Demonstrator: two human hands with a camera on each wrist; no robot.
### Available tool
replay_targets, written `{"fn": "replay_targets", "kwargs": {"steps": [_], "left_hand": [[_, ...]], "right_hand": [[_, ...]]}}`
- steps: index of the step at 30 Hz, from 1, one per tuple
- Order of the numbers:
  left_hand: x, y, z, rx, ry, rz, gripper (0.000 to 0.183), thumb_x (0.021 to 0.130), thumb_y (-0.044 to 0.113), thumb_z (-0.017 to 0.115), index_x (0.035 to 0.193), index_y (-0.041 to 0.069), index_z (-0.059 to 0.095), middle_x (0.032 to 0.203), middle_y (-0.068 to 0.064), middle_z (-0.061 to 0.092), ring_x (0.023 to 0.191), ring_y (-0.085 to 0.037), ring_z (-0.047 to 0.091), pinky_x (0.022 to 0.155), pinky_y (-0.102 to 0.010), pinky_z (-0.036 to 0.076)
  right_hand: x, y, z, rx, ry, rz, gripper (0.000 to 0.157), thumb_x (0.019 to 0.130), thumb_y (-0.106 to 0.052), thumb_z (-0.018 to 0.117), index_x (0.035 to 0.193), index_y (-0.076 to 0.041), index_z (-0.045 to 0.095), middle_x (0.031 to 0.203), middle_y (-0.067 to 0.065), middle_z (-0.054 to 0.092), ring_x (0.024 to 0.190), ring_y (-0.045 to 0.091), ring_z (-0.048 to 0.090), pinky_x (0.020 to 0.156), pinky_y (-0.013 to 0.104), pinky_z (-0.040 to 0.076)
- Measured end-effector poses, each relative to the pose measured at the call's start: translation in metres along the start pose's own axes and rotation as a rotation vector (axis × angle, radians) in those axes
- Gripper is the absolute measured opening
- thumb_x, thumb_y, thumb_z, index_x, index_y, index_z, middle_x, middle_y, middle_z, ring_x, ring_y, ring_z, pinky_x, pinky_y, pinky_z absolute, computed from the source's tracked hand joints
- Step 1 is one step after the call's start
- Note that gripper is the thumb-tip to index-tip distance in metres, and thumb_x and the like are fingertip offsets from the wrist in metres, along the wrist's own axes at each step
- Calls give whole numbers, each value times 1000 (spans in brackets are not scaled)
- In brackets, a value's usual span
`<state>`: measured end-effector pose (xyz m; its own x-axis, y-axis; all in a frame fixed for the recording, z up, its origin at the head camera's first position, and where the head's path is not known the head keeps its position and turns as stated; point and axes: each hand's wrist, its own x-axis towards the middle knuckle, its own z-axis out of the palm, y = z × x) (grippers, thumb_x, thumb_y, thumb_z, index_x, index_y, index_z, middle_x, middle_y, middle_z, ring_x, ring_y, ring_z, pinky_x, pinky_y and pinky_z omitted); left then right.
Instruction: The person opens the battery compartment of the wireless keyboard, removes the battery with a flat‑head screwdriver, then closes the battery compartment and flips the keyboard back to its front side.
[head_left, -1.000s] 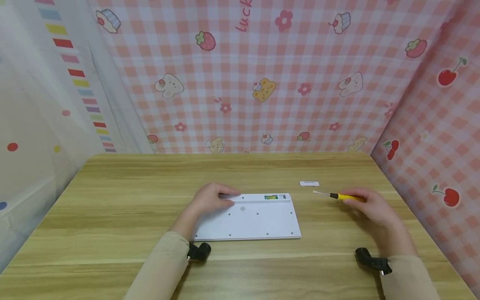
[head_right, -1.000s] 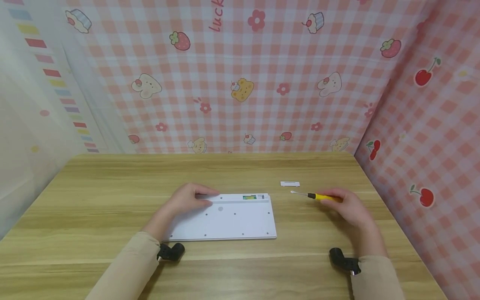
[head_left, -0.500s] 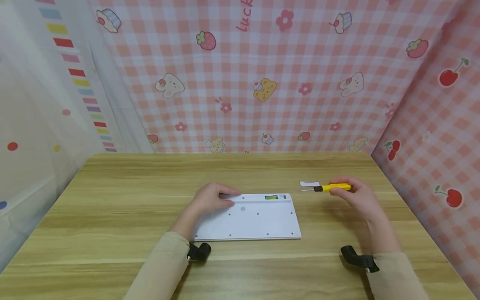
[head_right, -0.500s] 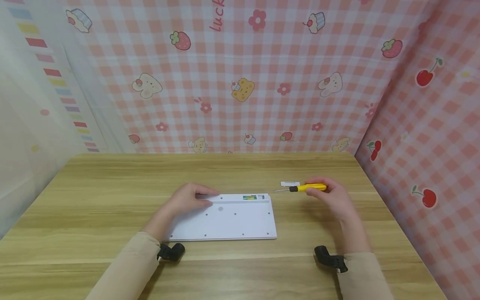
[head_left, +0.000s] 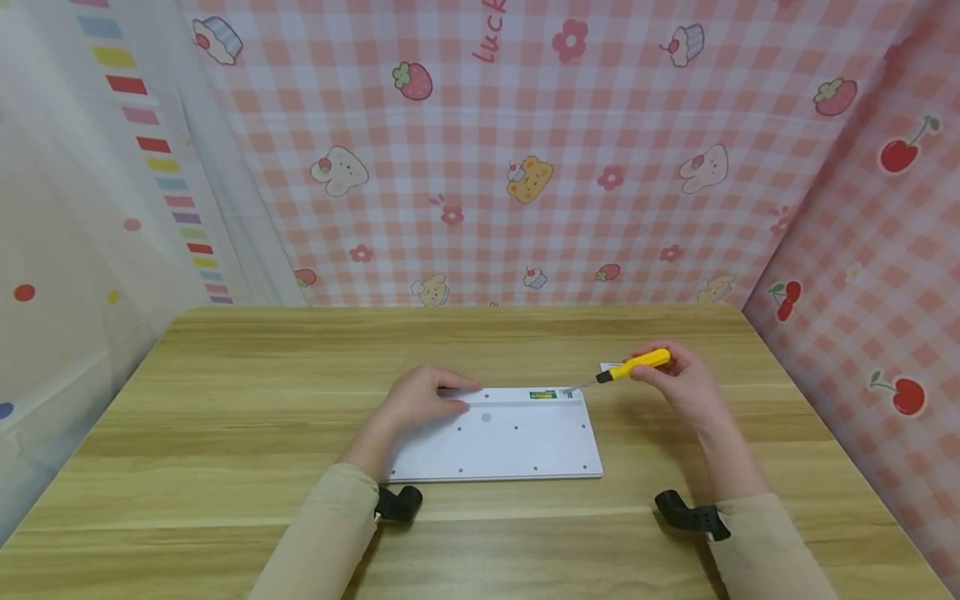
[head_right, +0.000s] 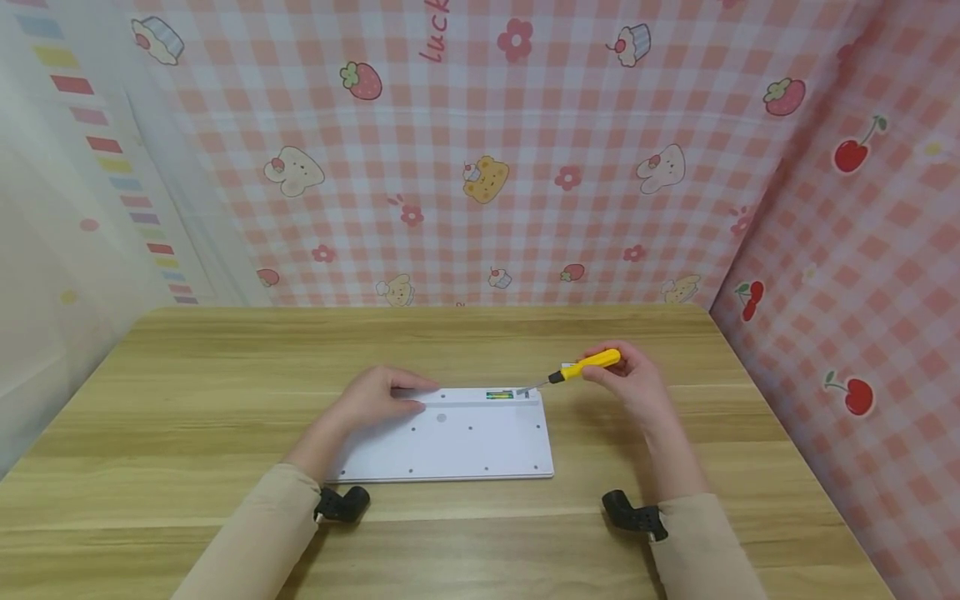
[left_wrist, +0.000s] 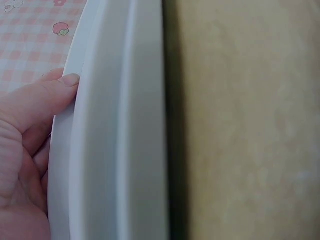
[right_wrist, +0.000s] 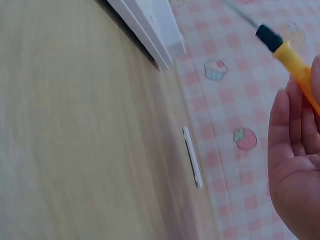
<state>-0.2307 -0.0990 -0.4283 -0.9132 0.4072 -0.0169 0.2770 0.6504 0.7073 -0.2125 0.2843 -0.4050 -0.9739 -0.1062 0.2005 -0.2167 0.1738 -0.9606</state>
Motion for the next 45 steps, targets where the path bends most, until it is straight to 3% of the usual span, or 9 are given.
{"fn": "replay_targets", "kwargs": {"steps": [4, 8, 15, 21, 29, 37, 45], "left_hand": [[0, 0, 0, 0, 4, 7, 31, 85, 14, 79, 114, 25, 76, 118, 4, 70, 116, -21, 62, 104, -42, 45], [0, -1, 0, -4, 7, 11, 31, 85, 13, 79, 114, 24, 76, 118, 4, 70, 116, -21, 62, 103, -42, 45], [1, -1, 0, -1, 6, 8, 31, 85, 14, 79, 114, 25, 76, 117, 4, 71, 115, -21, 62, 103, -42, 45], [1, -2, 1, 8, -1, 2, 31, 85, 15, 79, 114, 25, 76, 117, 4, 71, 115, -20, 63, 103, -41, 45], [1, 3, 1, -7, 13, -8, 30, 84, 16, 79, 113, 24, 77, 116, 4, 71, 114, -20, 63, 103, -41, 45], [13, 21, 20, -73, 25, 85, 30, 84, 12, 79, 114, 12, 76, 111, -1, 73, 108, -19, 66, 94, -35, 52], [29, 44, 38, -53, 39, 158, 35, 82, 13, 82, 116, 6, 74, 112, -5, 72, 103, -18, 67, 88, -29, 53]], "right_hand": [[2, -1, 10, -135, 9, -4, 33, 95, -12, 68, 120, 7, 60, 111, 7, 70, 93, 8, 63, 82, 16, 52], [4, -6, 18, -215, 1, -39, 31, 96, -12, 66, 120, 7, 61, 116, 22, 65, 93, 9, 62, 82, 15, 52], [8, -12, 27, -311, -1, -78, 24, 94, -11, 69, 113, 3, 66, 110, 17, 67, 89, 16, 60, 78, 15, 52], [12, -23, 35, -435, -18, -172, 16, 91, -8, 71, 105, -1, 68, 100, 13, 68, 81, 22, 60, 70, 18, 53], [12, -37, 46, -518, -55, -228, 13, 91, -7, 71, 103, -4, 69, 94, 10, 67, 74, 21, 57, 63, 22, 50], [12, -44, 52, -584, -76, -280, 14, 88, -7, 75, 101, -5, 70, 91, 8, 67, 72, 19, 55, 62, 23, 49], [12, -40, 50, -574, -71, -266, 14, 90, -6, 73, 102, -4, 69, 93, 10, 68, 74, 19, 58, 64, 24, 51]]}}
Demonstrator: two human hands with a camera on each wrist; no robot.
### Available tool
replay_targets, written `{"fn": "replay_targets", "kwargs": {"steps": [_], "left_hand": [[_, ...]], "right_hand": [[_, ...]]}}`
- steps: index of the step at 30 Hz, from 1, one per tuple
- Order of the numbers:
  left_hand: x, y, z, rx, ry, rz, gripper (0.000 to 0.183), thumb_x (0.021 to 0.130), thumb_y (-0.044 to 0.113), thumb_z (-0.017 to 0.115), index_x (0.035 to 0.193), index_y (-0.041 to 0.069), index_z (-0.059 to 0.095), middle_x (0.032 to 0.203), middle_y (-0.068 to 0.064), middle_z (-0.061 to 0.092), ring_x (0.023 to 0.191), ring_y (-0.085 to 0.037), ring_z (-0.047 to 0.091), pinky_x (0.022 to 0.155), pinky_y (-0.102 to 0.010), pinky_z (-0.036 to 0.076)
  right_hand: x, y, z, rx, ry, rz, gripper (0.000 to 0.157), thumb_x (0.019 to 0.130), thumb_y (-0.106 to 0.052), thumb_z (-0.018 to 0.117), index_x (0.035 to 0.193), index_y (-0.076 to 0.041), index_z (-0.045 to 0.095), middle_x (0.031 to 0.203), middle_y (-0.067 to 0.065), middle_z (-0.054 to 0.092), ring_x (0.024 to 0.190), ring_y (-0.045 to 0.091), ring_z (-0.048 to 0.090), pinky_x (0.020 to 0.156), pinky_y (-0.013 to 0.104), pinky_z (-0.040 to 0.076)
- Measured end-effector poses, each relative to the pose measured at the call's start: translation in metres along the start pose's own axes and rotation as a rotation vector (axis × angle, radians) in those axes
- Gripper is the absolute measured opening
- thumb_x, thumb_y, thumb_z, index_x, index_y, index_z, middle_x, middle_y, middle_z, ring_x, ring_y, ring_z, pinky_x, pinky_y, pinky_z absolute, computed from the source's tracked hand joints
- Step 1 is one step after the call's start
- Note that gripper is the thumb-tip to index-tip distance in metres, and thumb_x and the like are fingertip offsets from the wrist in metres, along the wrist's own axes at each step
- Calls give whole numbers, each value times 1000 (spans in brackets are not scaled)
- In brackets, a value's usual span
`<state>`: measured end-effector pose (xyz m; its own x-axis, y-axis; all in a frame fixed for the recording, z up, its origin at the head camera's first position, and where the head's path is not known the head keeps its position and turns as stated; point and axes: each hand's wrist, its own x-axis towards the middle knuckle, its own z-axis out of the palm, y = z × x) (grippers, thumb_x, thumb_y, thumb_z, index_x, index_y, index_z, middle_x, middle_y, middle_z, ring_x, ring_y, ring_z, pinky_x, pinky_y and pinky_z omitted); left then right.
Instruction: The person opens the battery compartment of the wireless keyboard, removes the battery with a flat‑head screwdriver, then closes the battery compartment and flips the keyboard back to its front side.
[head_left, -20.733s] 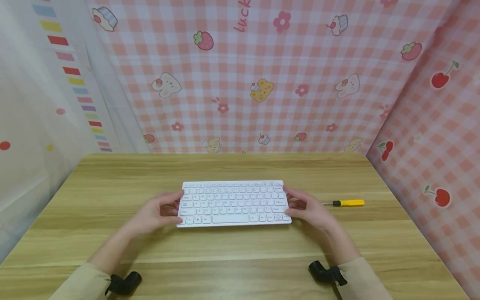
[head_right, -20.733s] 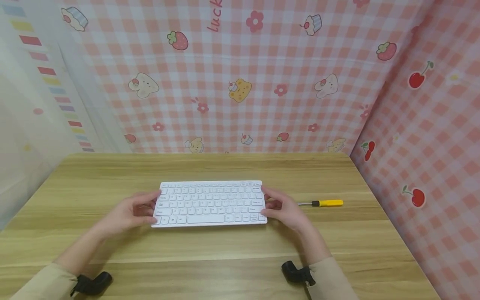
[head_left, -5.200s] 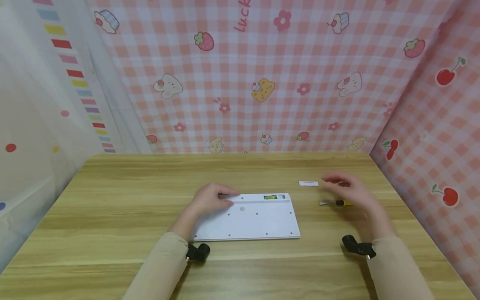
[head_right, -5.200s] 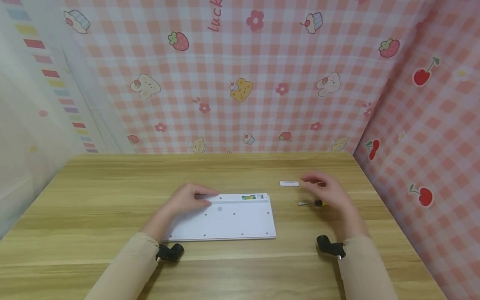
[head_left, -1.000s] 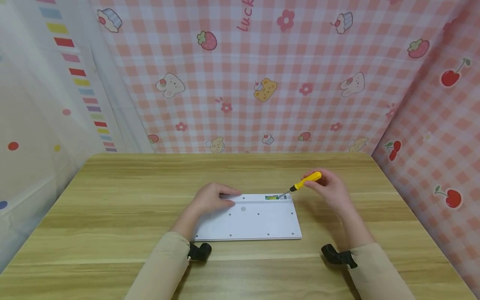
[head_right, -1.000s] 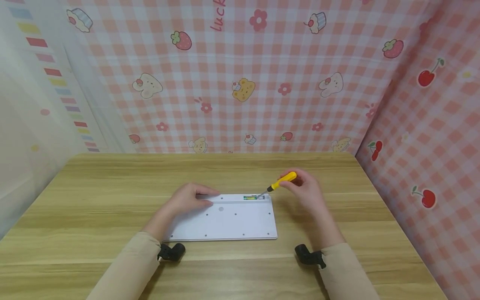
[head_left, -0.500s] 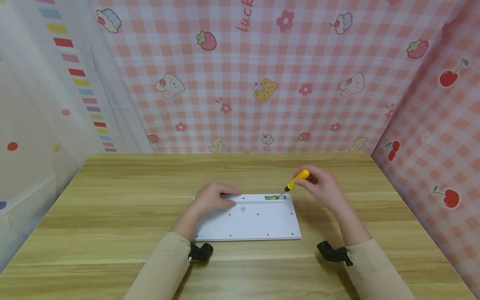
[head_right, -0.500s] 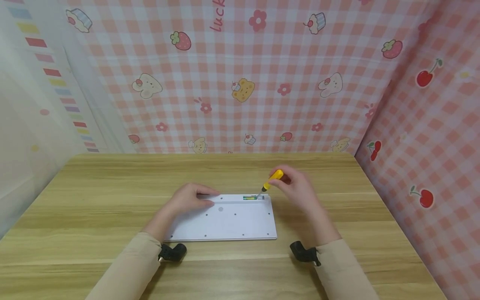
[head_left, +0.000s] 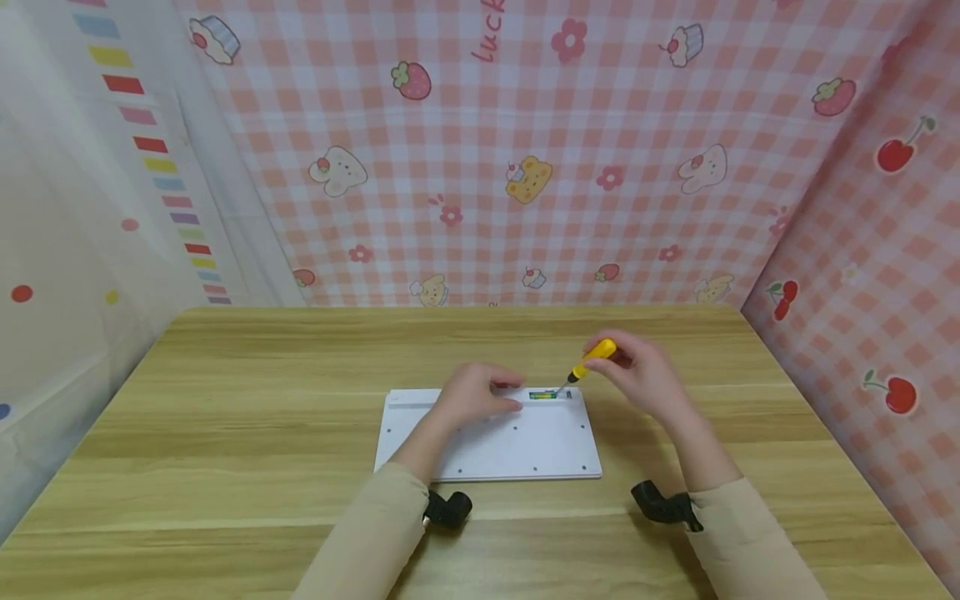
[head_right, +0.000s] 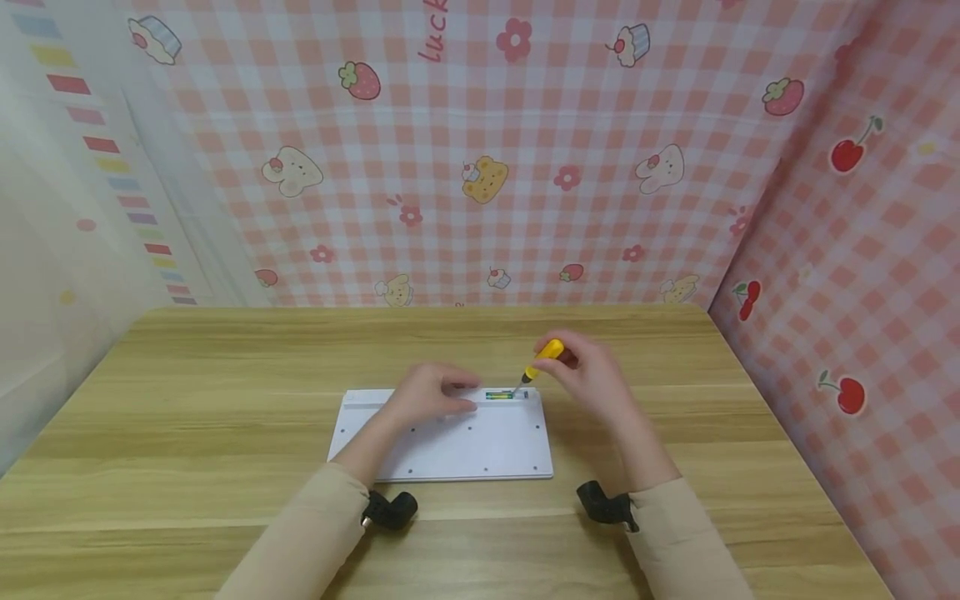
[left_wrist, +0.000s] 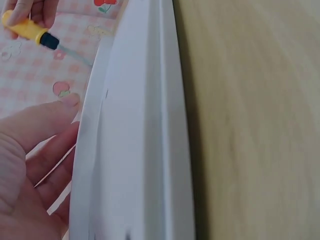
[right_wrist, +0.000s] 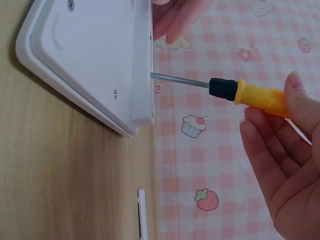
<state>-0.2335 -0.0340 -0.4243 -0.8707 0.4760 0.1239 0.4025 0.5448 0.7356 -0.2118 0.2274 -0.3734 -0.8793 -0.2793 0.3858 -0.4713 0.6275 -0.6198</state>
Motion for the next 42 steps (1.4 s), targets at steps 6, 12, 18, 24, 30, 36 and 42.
{"fn": "replay_targets", "kwargs": {"steps": [6, 12, 18, 24, 30, 36, 42], "left_hand": [[8, 7, 12, 29, 17, -18, 36, 81, 14, 83, 115, 8, 75, 112, -3, 72, 104, -17, 66, 91, -29, 52], [11, 13, 20, 55, 34, -70, 34, 80, 19, 83, 114, 19, 77, 113, 3, 72, 107, -15, 65, 92, -30, 50], [12, 16, 23, 73, 47, -116, 32, 81, 19, 82, 113, 24, 77, 115, 5, 72, 109, -14, 64, 92, -32, 49], [10, 18, 23, 85, 56, -139, 30, 82, 19, 81, 112, 26, 78, 114, 6, 72, 108, -14, 65, 92, -33, 49], [11, 17, 25, 97, 66, -149, 29, 82, 20, 81, 110, 27, 78, 114, 7, 72, 108, -14, 64, 93, -34, 48], [11, 16, 28, 109, 74, -149, 28, 83, 21, 81, 110, 27, 78, 113, 8, 72, 107, -14, 64, 94, -35, 47], [11, 16, 27, 113, 76, -142, 27, 83, 21, 81, 109, 26, 78, 114, 7, 71, 109, -14, 64, 96, -36, 46]], "right_hand": [[0, -1, 0, 15, -5, 21, 14, 91, -7, 71, 104, -3, 68, 95, 11, 67, 77, 21, 59, 67, 24, 53], [-2, -2, 1, 63, 3, 53, 13, 92, -6, 70, 105, -3, 67, 95, 11, 66, 77, 21, 61, 67, 23, 54], [-7, 2, 3, 118, 44, 38, 13, 91, -3, 70, 103, -2, 66, 96, 13, 66, 79, 24, 63, 69, 19, 55], [-12, 11, 6, 186, 95, 41, 12, 90, 0, 70, 102, 0, 65, 97, 14, 66, 78, 19, 62, 70, 18, 56], [-18, 21, 10, 385, 115, 94, 13, 94, 3, 62, 106, 8, 62, 105, 21, 62, 84, 11, 67, 74, 26, 58], [-25, 29, 13, 533, 151, 164, 20, 97, 1, 58, 111, 15, 56, 107, 25, 60, 88, 11, 68, 77, 29, 58], [-27, 33, 14, 588, 189, 179, 21, 97, 3, 57, 111, 18, 54, 104, 20, 62, 88, 12, 68, 76, 29, 58]]}}
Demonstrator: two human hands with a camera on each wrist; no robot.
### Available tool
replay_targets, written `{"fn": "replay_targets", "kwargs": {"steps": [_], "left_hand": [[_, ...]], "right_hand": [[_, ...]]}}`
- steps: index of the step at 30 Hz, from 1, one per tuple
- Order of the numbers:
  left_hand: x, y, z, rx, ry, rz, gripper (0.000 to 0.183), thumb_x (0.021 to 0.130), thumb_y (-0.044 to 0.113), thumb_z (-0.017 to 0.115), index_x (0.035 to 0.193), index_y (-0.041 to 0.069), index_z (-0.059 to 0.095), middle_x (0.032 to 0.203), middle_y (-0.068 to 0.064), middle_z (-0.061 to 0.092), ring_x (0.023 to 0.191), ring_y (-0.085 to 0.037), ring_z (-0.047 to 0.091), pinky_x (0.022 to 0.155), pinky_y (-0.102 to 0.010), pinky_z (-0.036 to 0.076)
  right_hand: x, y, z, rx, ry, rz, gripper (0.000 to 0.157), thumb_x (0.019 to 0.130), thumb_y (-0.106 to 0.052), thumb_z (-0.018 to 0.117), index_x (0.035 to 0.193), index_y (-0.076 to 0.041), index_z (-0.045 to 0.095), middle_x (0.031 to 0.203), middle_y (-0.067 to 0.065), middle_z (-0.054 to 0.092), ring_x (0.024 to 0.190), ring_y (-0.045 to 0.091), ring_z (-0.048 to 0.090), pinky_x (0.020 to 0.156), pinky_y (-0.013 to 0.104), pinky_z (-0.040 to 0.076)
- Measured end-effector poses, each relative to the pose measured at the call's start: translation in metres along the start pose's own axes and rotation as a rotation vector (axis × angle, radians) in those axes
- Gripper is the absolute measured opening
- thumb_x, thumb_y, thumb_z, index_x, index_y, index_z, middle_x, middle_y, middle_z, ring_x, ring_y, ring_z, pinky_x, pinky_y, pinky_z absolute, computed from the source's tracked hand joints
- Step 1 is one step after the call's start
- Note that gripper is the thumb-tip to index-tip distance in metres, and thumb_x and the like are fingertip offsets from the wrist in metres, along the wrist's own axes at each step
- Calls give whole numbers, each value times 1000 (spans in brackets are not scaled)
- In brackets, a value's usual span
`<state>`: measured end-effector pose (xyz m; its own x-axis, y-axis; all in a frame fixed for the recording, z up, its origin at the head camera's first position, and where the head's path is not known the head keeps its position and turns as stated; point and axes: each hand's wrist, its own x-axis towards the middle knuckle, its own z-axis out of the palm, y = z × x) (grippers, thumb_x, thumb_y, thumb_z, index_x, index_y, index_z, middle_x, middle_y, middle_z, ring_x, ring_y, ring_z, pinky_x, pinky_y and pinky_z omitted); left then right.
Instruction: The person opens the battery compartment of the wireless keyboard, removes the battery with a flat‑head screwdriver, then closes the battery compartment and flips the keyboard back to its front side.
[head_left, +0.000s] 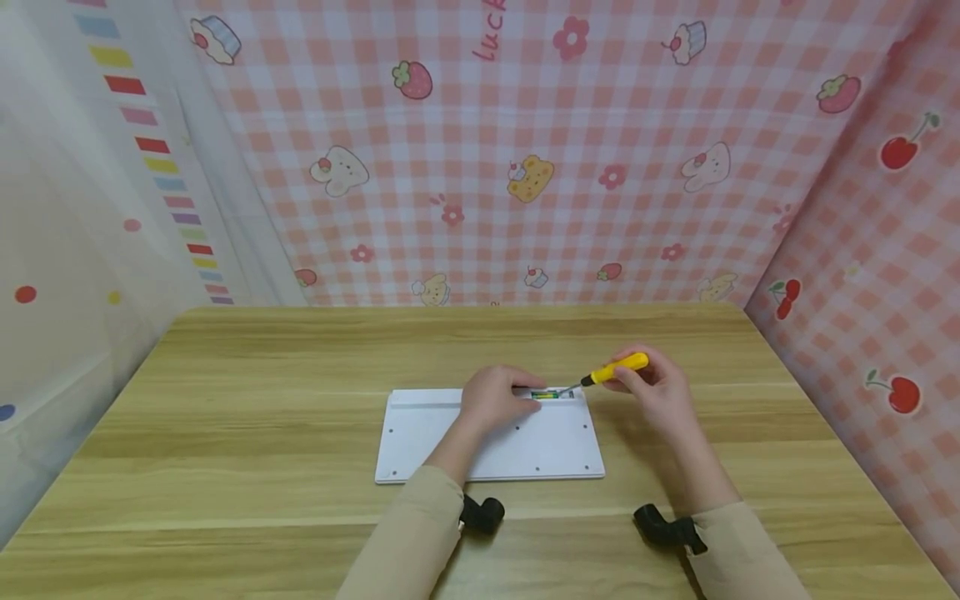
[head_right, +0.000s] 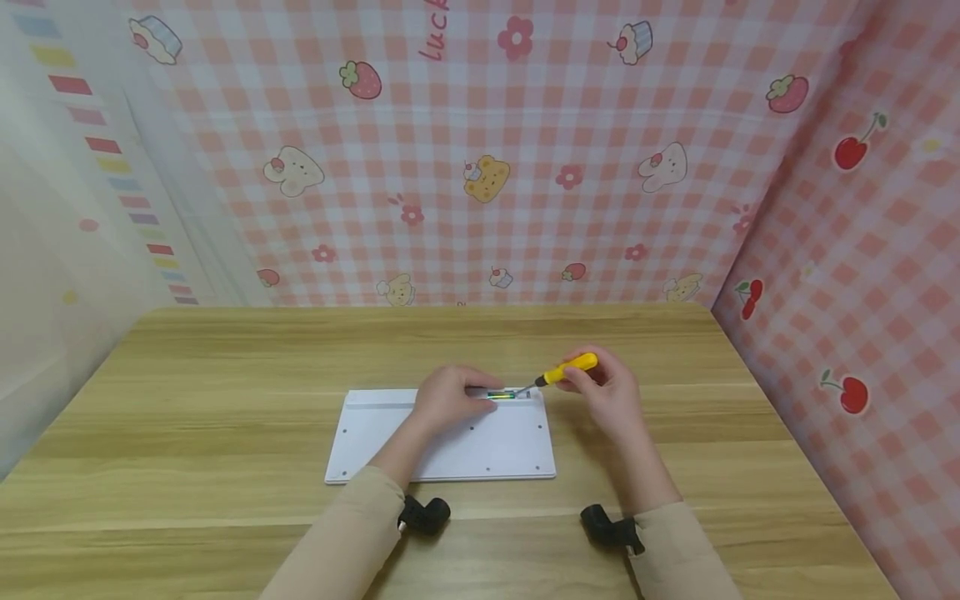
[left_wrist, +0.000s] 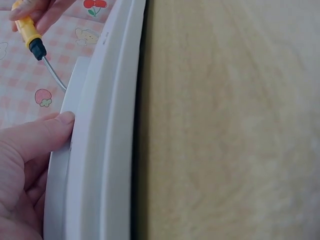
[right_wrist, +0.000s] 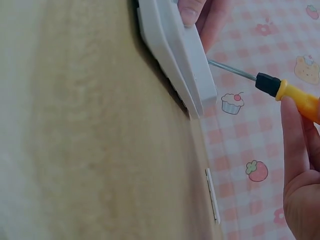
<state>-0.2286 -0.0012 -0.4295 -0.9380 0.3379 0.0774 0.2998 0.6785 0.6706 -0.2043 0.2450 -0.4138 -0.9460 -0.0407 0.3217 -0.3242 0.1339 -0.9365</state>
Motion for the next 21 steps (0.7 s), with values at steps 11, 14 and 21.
{"fn": "replay_targets", "kwargs": {"steps": [11, 14, 21], "left_hand": [[-1, 0, 0, -1, 17, 21, 26, 82, 24, 82, 108, 26, 79, 112, 7, 72, 107, -14, 65, 94, -35, 47], [0, -1, 1, -1, 21, 22, 26, 82, 24, 82, 108, 26, 79, 111, 8, 72, 106, -14, 65, 93, -34, 47], [0, -2, 1, -3, 21, 22, 26, 82, 24, 82, 108, 27, 79, 111, 8, 72, 106, -14, 65, 91, -33, 48]], "right_hand": [[-2, 3, -2, 37, 29, -7, 24, 97, 4, 56, 113, 21, 50, 102, 16, 65, 87, 11, 69, 75, 28, 58], [-2, 3, -2, 27, 37, -14, 24, 97, 4, 56, 113, 21, 50, 100, 11, 66, 86, 11, 69, 75, 27, 58], [-2, 3, -3, 20, 38, -10, 26, 97, 1, 58, 113, 20, 51, 102, 16, 65, 86, 11, 69, 75, 28, 58]]}}
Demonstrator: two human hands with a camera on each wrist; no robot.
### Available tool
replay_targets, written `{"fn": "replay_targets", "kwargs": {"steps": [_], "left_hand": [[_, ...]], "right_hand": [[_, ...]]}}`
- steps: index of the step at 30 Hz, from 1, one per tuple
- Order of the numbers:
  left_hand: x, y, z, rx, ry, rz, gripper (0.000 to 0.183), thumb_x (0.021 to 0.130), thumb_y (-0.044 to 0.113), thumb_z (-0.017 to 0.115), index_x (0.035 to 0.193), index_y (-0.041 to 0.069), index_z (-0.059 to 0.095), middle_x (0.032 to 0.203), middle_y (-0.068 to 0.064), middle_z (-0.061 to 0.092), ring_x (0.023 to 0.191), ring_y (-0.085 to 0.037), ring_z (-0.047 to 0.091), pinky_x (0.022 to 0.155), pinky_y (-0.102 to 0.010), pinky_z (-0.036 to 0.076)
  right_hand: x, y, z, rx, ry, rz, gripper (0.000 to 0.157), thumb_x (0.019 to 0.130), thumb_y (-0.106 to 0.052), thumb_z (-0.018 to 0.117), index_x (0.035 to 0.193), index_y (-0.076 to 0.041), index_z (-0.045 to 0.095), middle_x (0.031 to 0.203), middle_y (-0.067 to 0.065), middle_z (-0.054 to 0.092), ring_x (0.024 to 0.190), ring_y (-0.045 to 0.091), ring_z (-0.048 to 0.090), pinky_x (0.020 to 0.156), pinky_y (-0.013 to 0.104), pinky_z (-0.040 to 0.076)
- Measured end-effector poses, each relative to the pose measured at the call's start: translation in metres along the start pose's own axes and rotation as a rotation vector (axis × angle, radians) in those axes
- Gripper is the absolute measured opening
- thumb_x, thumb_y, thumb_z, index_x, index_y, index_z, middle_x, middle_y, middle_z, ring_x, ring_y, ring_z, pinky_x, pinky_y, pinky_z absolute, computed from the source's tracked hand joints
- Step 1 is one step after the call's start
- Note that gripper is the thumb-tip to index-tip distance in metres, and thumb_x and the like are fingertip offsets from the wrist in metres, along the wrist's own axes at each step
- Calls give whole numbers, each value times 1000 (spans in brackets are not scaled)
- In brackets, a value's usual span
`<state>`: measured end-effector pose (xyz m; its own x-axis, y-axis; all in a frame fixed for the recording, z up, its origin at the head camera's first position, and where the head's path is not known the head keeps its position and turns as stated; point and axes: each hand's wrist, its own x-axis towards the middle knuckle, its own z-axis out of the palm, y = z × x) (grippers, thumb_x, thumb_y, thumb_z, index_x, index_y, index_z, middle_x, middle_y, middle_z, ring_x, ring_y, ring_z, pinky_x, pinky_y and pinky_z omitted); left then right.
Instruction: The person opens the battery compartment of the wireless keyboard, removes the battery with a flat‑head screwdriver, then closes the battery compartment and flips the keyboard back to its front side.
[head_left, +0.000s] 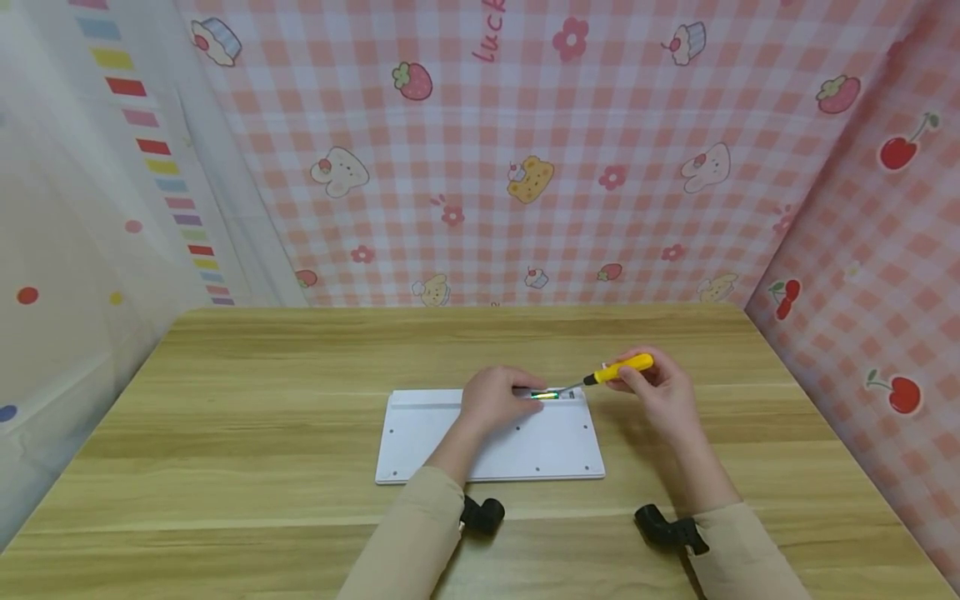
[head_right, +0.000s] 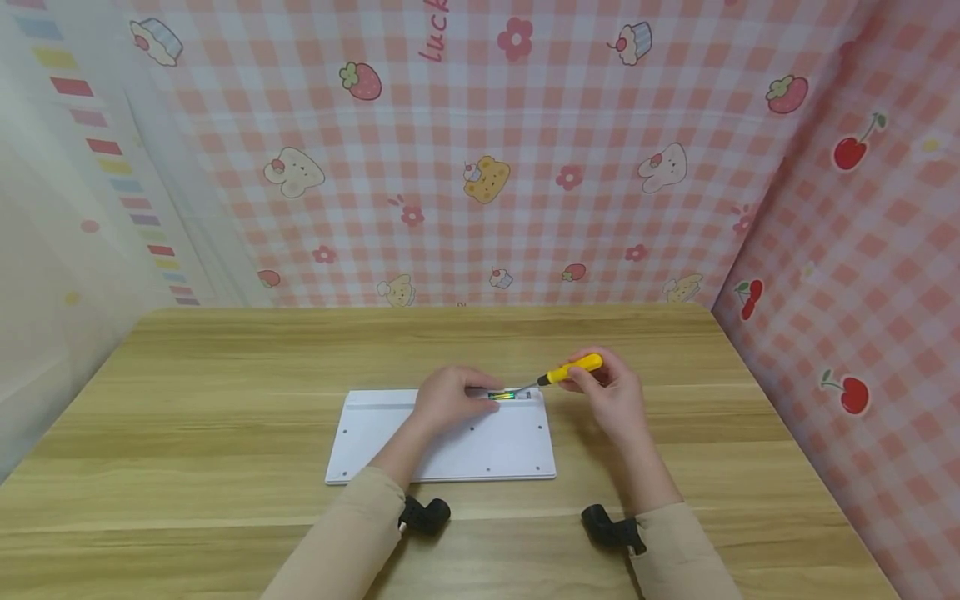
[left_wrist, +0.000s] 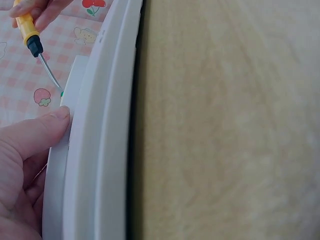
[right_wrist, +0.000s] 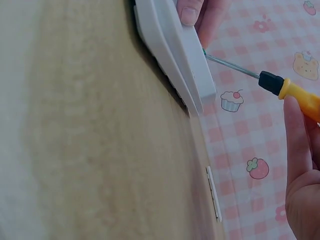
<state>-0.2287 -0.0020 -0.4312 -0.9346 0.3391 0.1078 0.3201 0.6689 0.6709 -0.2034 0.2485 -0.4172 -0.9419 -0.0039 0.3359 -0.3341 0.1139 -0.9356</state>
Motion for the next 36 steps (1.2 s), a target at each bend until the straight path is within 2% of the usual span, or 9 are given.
{"fn": "replay_targets", "kwargs": {"steps": [8, 13, 19, 22, 26, 29, 36], "left_hand": [[0, 0, -1, -3, -1, -7, 26, 83, 25, 82, 108, 26, 78, 112, 7, 72, 107, -13, 65, 93, -34, 48], [-1, 1, -3, -9, 2, -8, 25, 83, 24, 82, 107, 26, 79, 111, 7, 72, 106, -14, 65, 94, -35, 47], [0, -1, -1, -5, 3, 2, 25, 83, 24, 82, 107, 26, 79, 111, 8, 72, 106, -12, 65, 93, -33, 47], [0, -1, 0, -6, 2, 5, 25, 83, 24, 82, 108, 26, 79, 111, 8, 72, 106, -12, 65, 94, -33, 47], [0, -2, 1, -7, -2, 3, 25, 83, 24, 82, 108, 26, 79, 111, 8, 72, 106, -12, 65, 94, -34, 47], [0, -1, 0, -5, -5, 2, 25, 83, 24, 81, 108, 26, 79, 111, 8, 72, 106, -13, 65, 94, -34, 47], [0, 0, 0, -16, -10, -2, 25, 83, 24, 81, 108, 26, 79, 111, 8, 72, 106, -13, 65, 94, -33, 47]], "right_hand": [[0, -7, 0, 44, 29, -7, 23, 97, 3, 57, 112, 20, 52, 98, 1, 65, 86, 10, 68, 76, 27, 57], [0, -9, 0, 55, 15, -23, 23, 97, 4, 56, 112, 21, 51, 98, 1, 65, 86, 11, 68, 76, 26, 58], [1, -8, -8, 119, 12, -21, 24, 97, 5, 56, 112, 23, 49, 99, 3, 68, 86, 11, 69, 76, 26, 57], [2, -9, -19, 192, 2, 0, 22, 98, 3, 56, 113, 19, 53, 101, 4, 68, 89, 12, 70, 78, 26, 57], [3, -8, -40, 321, -51, 25, 17, 98, 4, 54, 111, 6, 65, 105, 5, 68, 93, 14, 70, 81, 27, 56], [3, -6, -59, 404, -114, 37, 23, 98, 9, 50, 110, 1, 69, 106, 6, 69, 96, 16, 70, 82, 28, 56], [-2, 6, -103, 510, -229, 110, 28, 98, 14, 45, 111, 5, 68, 108, 11, 70, 102, 19, 69, 85, 30, 55]]}}
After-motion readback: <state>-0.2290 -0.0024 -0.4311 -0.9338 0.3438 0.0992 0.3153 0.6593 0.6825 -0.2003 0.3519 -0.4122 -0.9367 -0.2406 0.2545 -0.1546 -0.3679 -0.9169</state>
